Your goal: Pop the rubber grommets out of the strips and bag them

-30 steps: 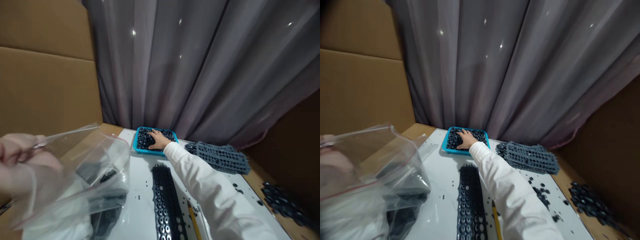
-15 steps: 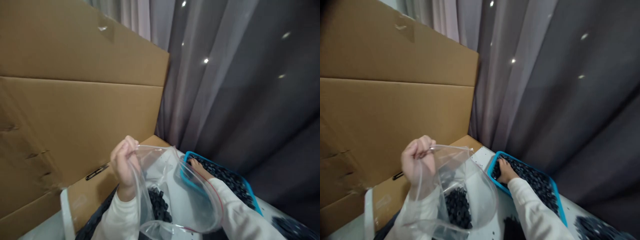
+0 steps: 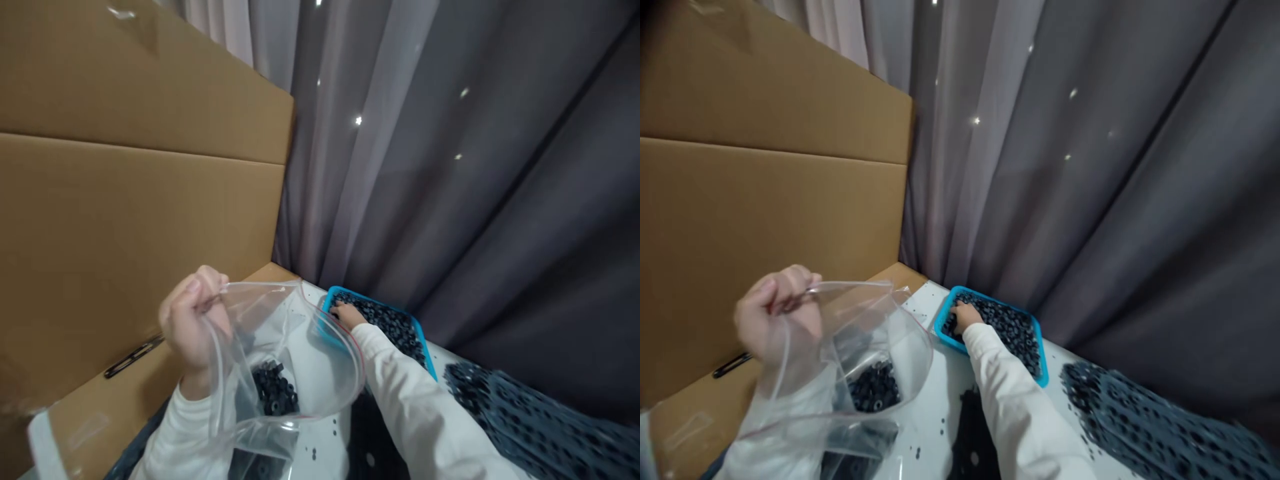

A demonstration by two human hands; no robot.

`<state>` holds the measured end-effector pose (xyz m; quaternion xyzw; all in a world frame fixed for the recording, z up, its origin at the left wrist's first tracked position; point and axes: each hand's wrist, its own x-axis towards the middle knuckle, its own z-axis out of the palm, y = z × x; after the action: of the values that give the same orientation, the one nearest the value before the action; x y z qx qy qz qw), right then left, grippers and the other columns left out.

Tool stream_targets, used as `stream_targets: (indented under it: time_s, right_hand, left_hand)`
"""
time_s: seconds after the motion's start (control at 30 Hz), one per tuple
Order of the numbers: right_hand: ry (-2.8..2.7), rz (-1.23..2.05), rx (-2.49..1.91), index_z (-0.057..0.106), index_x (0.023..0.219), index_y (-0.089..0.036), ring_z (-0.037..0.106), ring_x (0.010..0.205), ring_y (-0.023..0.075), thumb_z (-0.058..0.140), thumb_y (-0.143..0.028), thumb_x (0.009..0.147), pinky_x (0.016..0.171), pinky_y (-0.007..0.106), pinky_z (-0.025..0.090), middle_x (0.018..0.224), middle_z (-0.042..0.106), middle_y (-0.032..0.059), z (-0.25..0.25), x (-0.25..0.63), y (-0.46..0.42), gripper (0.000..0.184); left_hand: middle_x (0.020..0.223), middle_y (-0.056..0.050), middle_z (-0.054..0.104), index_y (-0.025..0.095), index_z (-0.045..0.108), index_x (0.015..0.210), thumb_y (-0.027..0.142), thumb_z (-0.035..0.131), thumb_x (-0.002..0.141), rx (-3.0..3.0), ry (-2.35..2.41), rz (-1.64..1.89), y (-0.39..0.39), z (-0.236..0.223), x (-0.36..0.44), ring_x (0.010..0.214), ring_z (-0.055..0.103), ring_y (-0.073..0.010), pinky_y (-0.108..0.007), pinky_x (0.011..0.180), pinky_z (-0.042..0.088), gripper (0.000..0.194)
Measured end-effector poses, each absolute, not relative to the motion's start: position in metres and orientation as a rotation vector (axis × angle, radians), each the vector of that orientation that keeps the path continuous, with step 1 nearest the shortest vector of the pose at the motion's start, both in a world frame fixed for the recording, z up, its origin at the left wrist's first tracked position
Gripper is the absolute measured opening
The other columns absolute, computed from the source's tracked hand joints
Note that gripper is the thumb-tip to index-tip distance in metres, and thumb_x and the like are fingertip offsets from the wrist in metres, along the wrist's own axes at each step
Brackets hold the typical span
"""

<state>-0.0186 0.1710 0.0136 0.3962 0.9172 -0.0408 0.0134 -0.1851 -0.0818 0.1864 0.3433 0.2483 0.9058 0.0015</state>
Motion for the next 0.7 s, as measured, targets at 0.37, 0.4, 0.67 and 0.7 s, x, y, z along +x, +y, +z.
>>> stream_targets:
  time_s: [0.37, 0.4, 0.67, 0.7]
  right_hand:
    - [3.082, -0.376, 1.263, 0.07, 0.086, -0.015, 0.059, 0.089, 0.023, 0.076, -0.012, 0.05, 0.079, 0.028, 0.043, 0.096, 0.066, 0.0084, 0.03, -0.003, 0.182, 0.036]
    - [3.105, -0.403, 1.27, 0.07, 0.084, -0.015, 0.059, 0.088, 0.0216, 0.076, -0.013, 0.05, 0.079, 0.027, 0.043, 0.094, 0.066, 0.0071, 0.033, -0.002, 0.184, 0.035]
    - [3.178, -0.569, 1.472, 0.068, 0.078, -0.014, 0.053, 0.075, 0.0135, 0.072, -0.018, 0.053, 0.069, 0.021, 0.039, 0.077, 0.061, -0.0018, 0.061, 0.019, 0.19, 0.025]
    - [3.173, -0.587, 1.494, 0.068, 0.078, -0.014, 0.053, 0.074, 0.0127, 0.072, -0.018, 0.054, 0.068, 0.02, 0.039, 0.075, 0.06, -0.0028, 0.064, 0.023, 0.191, 0.024]
  left_hand:
    - [0.049, 0.0, 0.013, 0.016, 0.017, 0.047, 0.019, 0.036, 0.083, 1.245, 1.069, 2.725, -0.086, 0.186, -0.184, 0.049, 0.02, -0.0131, -0.036, 0.056, 0.022, 0.041]
    - [0.049, 0.001, 0.013, 0.016, 0.018, 0.047, 0.019, 0.038, 0.082, 1.245, 1.053, 2.736, -0.085, 0.185, -0.184, 0.049, 0.02, -0.0128, -0.036, 0.056, 0.023, 0.041]
    - [0.053, 0.0, 0.029, 0.018, 0.032, 0.048, 0.016, 0.041, 0.081, 1.61, 1.211, 2.407, -0.086, 0.183, -0.163, 0.056, 0.032, -0.0149, -0.035, 0.058, 0.027, 0.034]
    - [0.056, 0.0, 0.033, 0.018, 0.035, 0.051, 0.019, 0.042, 0.084, 1.752, 1.282, 2.232, -0.085, 0.181, -0.161, 0.059, 0.035, -0.0156, -0.035, 0.059, 0.027, 0.033]
